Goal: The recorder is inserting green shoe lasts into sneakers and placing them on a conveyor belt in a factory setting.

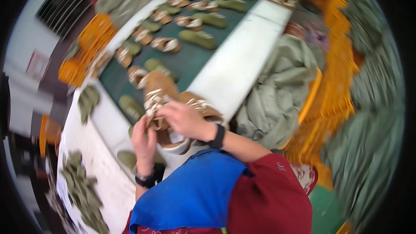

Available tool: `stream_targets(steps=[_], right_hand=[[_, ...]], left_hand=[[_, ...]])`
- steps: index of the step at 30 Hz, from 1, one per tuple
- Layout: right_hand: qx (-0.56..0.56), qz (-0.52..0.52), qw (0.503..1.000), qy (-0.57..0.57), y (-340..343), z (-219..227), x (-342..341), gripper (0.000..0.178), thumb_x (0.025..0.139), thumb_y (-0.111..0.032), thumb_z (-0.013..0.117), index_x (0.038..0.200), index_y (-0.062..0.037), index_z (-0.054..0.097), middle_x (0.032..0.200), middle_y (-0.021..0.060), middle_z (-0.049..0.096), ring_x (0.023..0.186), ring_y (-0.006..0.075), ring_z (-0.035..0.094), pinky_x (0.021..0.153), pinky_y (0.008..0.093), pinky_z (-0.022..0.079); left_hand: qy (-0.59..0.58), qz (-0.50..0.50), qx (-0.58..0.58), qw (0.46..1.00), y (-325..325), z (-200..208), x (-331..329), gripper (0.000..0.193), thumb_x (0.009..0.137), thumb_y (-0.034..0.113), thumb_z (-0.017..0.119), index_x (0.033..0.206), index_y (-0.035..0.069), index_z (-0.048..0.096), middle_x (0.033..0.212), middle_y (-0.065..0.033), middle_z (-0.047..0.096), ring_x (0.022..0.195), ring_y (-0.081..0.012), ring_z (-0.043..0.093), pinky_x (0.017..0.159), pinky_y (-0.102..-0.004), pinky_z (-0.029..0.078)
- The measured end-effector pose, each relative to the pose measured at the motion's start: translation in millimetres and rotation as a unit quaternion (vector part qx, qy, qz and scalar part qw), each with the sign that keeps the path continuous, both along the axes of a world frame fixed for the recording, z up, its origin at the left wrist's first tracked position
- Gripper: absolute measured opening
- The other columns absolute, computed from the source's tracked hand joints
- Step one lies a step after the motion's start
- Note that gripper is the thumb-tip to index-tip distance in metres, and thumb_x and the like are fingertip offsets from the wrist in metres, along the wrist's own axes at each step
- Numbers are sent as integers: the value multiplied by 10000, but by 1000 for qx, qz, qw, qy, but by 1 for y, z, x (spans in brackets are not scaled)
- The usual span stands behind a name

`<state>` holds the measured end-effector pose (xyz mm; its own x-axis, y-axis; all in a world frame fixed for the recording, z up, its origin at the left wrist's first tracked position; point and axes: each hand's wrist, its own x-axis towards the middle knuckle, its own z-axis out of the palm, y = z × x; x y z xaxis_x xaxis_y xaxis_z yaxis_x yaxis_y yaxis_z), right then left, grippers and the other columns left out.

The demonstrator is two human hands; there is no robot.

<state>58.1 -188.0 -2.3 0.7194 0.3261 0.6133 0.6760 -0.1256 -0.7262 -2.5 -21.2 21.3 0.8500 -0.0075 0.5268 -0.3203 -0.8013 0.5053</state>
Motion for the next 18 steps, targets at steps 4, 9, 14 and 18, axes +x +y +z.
stream_targets(steps=[4, 9, 14, 18], right_hand=[[-42, 82, 995, 39, 9, -5, 1, 187, 798, 6, 540, 934, -101, 609, 810, 95, 497, 722, 287, 555, 614, 357, 441], [-64, 157, 985, -8, 18, 0, -4, 154, 784, 15, 555, 899, -83, 587, 793, 99, 490, 695, 280, 545, 601, 342, 430], [-30, 174, 966, 186, 25, 12, -8, 340, 780, -79, 655, 1099, -87, 537, 783, 36, 513, 646, 127, 556, 581, 257, 450], [-95, 183, 954, 218, 21, 12, -8, 414, 761, -104, 685, 1143, -83, 526, 765, 16, 506, 554, 85, 522, 513, 236, 431]], left_hand=[[-15, 79, -137, 987, -3, -5, -11, 420, 787, -22, 584, 1198, -14, 499, 856, -124, 617, 739, -239, 605, 668, -324, 490], [-48, 116, -95, 988, 10, 1, -27, 380, 792, -47, 543, 1166, 18, 539, 851, -128, 612, 746, -274, 593, 694, -340, 489], [-39, 124, -21, 991, 21, 0, -37, 359, 756, -123, 483, 1054, 29, 614, 903, -147, 574, 792, -298, 569, 701, -349, 469], [-21, 145, 27, 989, 23, -5, -40, 306, 742, -97, 511, 993, 27, 632, 918, -145, 554, 847, -304, 547, 746, -364, 456]])
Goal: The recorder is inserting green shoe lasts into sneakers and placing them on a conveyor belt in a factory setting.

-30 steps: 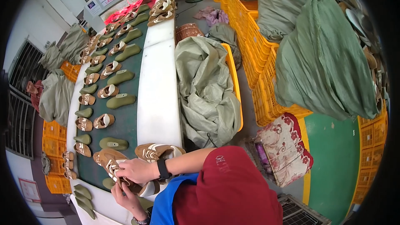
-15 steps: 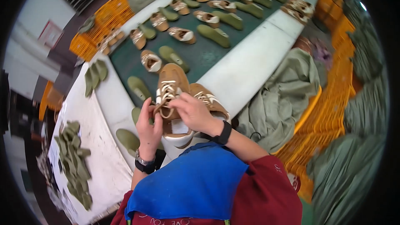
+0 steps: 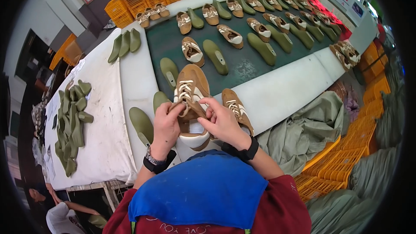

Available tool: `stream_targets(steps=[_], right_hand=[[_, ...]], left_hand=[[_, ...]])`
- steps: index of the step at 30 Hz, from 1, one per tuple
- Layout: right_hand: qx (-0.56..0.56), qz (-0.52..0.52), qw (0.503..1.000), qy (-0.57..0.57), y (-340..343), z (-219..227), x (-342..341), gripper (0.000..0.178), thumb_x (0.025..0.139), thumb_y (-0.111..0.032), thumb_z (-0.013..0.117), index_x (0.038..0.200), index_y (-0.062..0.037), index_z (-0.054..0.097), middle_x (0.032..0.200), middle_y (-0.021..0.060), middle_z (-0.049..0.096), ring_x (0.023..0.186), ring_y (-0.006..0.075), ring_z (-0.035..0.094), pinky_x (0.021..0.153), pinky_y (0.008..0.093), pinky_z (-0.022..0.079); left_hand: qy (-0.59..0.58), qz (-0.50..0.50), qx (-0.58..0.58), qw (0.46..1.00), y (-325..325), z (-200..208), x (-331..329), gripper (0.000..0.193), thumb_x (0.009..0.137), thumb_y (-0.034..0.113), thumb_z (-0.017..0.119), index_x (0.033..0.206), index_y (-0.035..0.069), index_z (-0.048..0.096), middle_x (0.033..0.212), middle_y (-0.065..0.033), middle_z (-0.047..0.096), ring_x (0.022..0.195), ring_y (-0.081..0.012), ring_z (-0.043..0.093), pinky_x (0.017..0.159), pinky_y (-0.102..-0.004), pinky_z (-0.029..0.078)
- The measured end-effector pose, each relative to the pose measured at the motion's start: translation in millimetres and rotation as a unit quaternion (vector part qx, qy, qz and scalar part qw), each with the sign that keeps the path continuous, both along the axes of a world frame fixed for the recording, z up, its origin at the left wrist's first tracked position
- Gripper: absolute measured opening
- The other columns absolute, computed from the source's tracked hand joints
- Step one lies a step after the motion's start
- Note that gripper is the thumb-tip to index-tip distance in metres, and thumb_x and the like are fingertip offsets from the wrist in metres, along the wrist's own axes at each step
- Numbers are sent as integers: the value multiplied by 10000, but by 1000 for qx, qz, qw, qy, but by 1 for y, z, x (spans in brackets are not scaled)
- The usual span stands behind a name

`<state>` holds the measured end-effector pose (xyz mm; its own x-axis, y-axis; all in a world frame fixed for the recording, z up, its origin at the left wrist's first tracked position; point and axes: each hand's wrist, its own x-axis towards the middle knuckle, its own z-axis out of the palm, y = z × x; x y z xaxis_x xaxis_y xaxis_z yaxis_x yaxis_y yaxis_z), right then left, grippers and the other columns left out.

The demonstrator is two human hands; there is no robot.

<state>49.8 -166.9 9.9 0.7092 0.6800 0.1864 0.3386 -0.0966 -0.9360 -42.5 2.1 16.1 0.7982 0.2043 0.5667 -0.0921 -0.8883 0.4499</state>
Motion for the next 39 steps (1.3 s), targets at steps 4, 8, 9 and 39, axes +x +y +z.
stream_targets(steps=[4, 8, 9, 39], right_hand=[[-19, 9, 995, -96, 5, 9, -11, 366, 742, -37, 679, 1087, -49, 559, 825, 29, 528, 567, 79, 497, 514, 214, 412], [-45, 117, 965, -231, 11, 15, -23, 330, 756, -177, 681, 1060, -80, 596, 901, 63, 578, 702, 199, 577, 607, 303, 471], [-60, 170, 948, -261, 13, 16, -26, 338, 765, -244, 681, 1058, -96, 605, 928, 73, 593, 770, 250, 611, 653, 341, 497], [-67, 199, 968, 138, 256, 37, 158, 327, 845, -273, 637, 1047, -33, 546, 948, 58, 598, 745, 102, 589, 636, 221, 505]], left_hand=[[36, 4, -12, 999, 2, -12, -5, 183, 739, -46, 536, 883, 33, 616, 883, -139, 522, 823, -313, 517, 725, -390, 451], [38, 42, 1, 998, 11, -22, -11, 128, 746, -14, 548, 848, 39, 604, 881, -136, 511, 809, -314, 510, 707, -403, 454], [36, 52, 0, 998, 14, -22, -13, 128, 746, -14, 548, 848, 39, 604, 881, -136, 511, 809, -314, 510, 707, -403, 454], [155, 279, -23, 947, 98, -142, -69, 393, 694, 296, 627, 674, -96, 627, 1153, -360, 464, 1130, -475, 379, 1009, -555, 277]])
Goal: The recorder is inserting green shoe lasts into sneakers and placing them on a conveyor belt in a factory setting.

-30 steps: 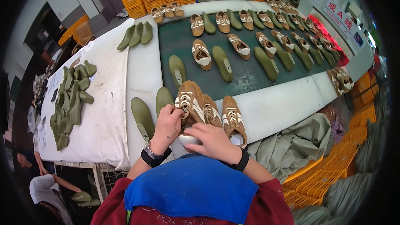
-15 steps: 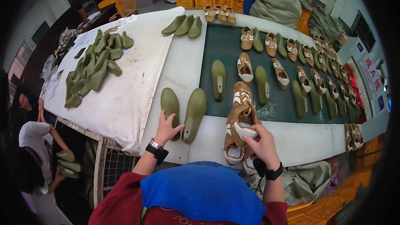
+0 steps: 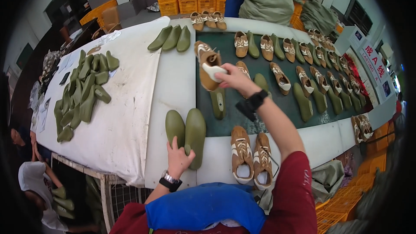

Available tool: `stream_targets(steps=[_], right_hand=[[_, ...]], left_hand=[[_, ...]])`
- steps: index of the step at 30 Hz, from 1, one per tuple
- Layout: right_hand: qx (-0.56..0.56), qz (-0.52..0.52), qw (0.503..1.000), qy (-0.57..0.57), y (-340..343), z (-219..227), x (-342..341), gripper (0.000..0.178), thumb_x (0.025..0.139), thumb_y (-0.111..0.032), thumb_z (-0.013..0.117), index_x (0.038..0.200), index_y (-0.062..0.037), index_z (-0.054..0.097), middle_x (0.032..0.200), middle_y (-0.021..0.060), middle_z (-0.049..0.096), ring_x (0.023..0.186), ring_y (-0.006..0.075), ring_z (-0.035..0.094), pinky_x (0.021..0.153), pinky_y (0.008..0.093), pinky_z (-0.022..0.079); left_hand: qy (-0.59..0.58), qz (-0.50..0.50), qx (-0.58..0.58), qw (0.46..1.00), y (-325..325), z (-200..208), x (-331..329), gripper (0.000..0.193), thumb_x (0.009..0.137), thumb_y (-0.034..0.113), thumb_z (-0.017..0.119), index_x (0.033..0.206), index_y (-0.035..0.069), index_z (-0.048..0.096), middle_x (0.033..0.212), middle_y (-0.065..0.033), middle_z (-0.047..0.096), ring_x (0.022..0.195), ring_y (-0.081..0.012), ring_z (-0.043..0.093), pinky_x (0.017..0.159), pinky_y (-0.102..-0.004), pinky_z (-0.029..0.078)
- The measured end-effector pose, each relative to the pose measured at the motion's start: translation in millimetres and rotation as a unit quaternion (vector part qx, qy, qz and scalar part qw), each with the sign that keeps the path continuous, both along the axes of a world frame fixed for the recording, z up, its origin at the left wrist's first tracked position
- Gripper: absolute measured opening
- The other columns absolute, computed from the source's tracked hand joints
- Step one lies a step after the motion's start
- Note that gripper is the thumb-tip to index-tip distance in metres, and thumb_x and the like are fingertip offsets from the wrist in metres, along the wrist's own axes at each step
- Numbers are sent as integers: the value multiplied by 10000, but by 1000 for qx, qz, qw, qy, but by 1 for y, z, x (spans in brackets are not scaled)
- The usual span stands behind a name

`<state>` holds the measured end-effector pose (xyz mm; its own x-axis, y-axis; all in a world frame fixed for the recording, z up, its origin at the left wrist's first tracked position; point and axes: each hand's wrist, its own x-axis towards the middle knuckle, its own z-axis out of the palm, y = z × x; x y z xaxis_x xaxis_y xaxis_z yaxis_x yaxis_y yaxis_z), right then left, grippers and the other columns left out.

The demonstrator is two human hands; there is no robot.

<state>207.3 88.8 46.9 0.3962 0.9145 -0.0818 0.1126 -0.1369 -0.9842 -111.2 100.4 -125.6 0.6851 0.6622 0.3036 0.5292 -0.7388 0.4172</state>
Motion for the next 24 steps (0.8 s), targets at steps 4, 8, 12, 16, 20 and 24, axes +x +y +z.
stream_targets(steps=[4, 8, 12, 16, 20, 24], right_hand=[[-45, -31, 998, -14, 80, -94, 11, 364, 816, -310, 649, 1020, -24, 554, 892, 96, 626, 774, 139, 614, 667, 266, 508], [-153, -46, 964, -215, 121, -199, 32, 376, 746, -301, 664, 980, -18, 587, 956, 194, 635, 921, 335, 614, 808, 395, 482], [-142, -34, 946, -291, 154, -225, 35, 327, 796, -233, 613, 1055, -40, 564, 1002, 216, 606, 993, 364, 565, 856, 415, 448], [-81, -86, 953, -280, 163, -246, 60, 388, 786, -1, 505, 1150, -131, 536, 1217, 215, 473, 1058, 389, 514, 915, 434, 428], [7, -155, 934, -321, 149, -238, 50, 431, 765, 21, 491, 1178, -93, 538, 1254, 205, 486, 1077, 388, 518, 919, 428, 430], [-74, 144, 945, -285, 67, -158, 6, 330, 792, -121, 533, 1108, -46, 589, 1003, 187, 638, 932, 345, 602, 815, 408, 476]], left_hand=[[-30, -4, 20, 999, -4, 5, 1, 365, 690, 285, 644, 669, -75, 594, 1092, -370, 480, 1134, -467, 386, 989, -579, 291], [-23, -10, 23, 999, -2, 17, 3, 353, 641, 286, 693, 651, -29, 534, 1018, -348, 501, 1085, -447, 441, 949, -621, 323], [-10, -12, 13, 1000, 1, 17, 4, 349, 626, 287, 697, 645, -14, 521, 1005, -338, 507, 1080, -444, 446, 945, -627, 327], [17, -9, -17, 1000, 1, 17, 9, 347, 624, 292, 695, 687, -14, 543, 1101, -322, 467, 1105, -479, 402, 962, -613, 316], [1, 4, -11, 1000, -4, 20, 7, 355, 626, 292, 697, 679, -14, 526, 1038, -327, 506, 1100, -451, 431, 960, -629, 316], [36, -1, -24, 999, -9, 6, -8, 366, 649, 296, 691, 766, -31, 575, 1239, -314, 407, 1133, -522, 348, 983, -574, 312]])
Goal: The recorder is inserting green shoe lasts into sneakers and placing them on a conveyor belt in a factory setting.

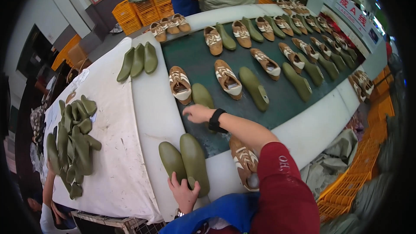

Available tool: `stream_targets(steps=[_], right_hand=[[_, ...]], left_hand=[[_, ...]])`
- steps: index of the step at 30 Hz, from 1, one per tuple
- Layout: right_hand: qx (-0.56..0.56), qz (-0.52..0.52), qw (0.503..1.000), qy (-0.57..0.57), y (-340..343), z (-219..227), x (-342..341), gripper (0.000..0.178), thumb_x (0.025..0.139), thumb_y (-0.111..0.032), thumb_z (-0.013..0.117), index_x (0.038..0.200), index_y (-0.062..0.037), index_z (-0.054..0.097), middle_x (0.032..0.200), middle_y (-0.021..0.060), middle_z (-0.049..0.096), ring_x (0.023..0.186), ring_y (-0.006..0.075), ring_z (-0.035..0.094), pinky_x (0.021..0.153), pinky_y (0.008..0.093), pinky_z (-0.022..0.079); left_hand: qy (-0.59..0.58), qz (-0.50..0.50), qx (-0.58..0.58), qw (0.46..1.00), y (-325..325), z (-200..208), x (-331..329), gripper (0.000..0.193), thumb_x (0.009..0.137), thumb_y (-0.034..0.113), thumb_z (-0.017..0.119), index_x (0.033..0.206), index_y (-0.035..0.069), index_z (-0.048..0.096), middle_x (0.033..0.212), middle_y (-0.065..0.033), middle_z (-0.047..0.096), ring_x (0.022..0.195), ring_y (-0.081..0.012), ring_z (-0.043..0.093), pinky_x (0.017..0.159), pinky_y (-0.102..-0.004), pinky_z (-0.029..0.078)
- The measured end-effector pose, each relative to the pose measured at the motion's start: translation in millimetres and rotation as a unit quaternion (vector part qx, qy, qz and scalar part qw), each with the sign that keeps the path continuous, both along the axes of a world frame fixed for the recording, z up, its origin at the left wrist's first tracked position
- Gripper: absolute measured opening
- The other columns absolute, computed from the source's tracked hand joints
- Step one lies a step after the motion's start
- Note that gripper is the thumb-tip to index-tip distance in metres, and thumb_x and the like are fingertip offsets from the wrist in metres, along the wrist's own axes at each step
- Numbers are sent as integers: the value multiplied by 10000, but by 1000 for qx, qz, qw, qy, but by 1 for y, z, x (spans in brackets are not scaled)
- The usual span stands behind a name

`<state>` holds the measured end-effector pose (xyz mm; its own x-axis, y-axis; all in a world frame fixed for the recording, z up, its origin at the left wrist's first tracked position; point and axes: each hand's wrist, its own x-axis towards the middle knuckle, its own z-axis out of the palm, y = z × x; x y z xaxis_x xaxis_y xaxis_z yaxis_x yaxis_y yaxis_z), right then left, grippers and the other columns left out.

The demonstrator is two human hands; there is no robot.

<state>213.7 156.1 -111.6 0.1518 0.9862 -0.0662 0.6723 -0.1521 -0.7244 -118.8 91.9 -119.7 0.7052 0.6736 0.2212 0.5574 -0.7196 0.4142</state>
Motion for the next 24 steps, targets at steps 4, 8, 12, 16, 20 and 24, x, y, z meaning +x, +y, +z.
stream_targets(steps=[4, 8, 12, 16, 20, 24], right_hand=[[-69, 133, 989, 14, -121, 51, -24, 363, 797, -197, 572, 1130, -54, 590, 954, 168, 654, 888, 318, 618, 799, 376, 481], [-114, 13, 993, 30, -226, 82, -34, 342, 766, -219, 601, 1057, -42, 633, 904, 145, 665, 831, 284, 636, 724, 357, 497], [-144, -29, 987, -65, -297, 53, -55, 356, 745, -226, 647, 1060, -58, 639, 925, 166, 657, 858, 320, 625, 767, 392, 488], [-67, -178, 976, -109, -313, 13, -107, 584, 727, -233, 705, 1259, -141, 483, 973, 171, 582, 890, 342, 596, 777, 409, 483], [-20, -246, 963, -112, -298, -4, -118, 443, 753, -99, 609, 1182, -127, 500, 931, 181, 571, 842, 356, 593, 723, 439, 486], [120, -268, 955, -47, -283, 26, -139, 384, 744, -78, 592, 1118, -88, 504, 932, 173, 571, 828, 369, 588, 714, 440, 485]], left_hand=[[-12, -18, 13, 1000, 0, 2, 9, 376, 704, 304, 669, 783, -53, 579, 1244, -321, 404, 1140, -507, 352, 998, -552, 306], [-6, -12, 42, 999, 0, -1, 7, 349, 767, 277, 623, 778, -70, 586, 1276, -303, 403, 1149, -495, 361, 980, -514, 334], [19, -16, 57, 998, -13, -5, 3, 352, 782, 276, 612, 765, -75, 592, 1267, -297, 416, 1149, -492, 365, 970, -495, 348], [37, -52, 62, 996, -25, -3, -6, 359, 781, 287, 619, 807, -71, 603, 1261, -288, 427, 1155, -491, 365, 961, -487, 355], [75, -64, 138, 986, -41, 25, 4, 450, 761, 296, 664, 1057, -28, 563, 1264, -249, 438, 1151, -492, 365, 961, -477, 351], [-81, -229, 8, 970, -72, 67, 49, 476, 725, 197, 709, 1120, 13, 518, 1172, -199, 483, 1103, -363, 462, 919, -404, 402]])
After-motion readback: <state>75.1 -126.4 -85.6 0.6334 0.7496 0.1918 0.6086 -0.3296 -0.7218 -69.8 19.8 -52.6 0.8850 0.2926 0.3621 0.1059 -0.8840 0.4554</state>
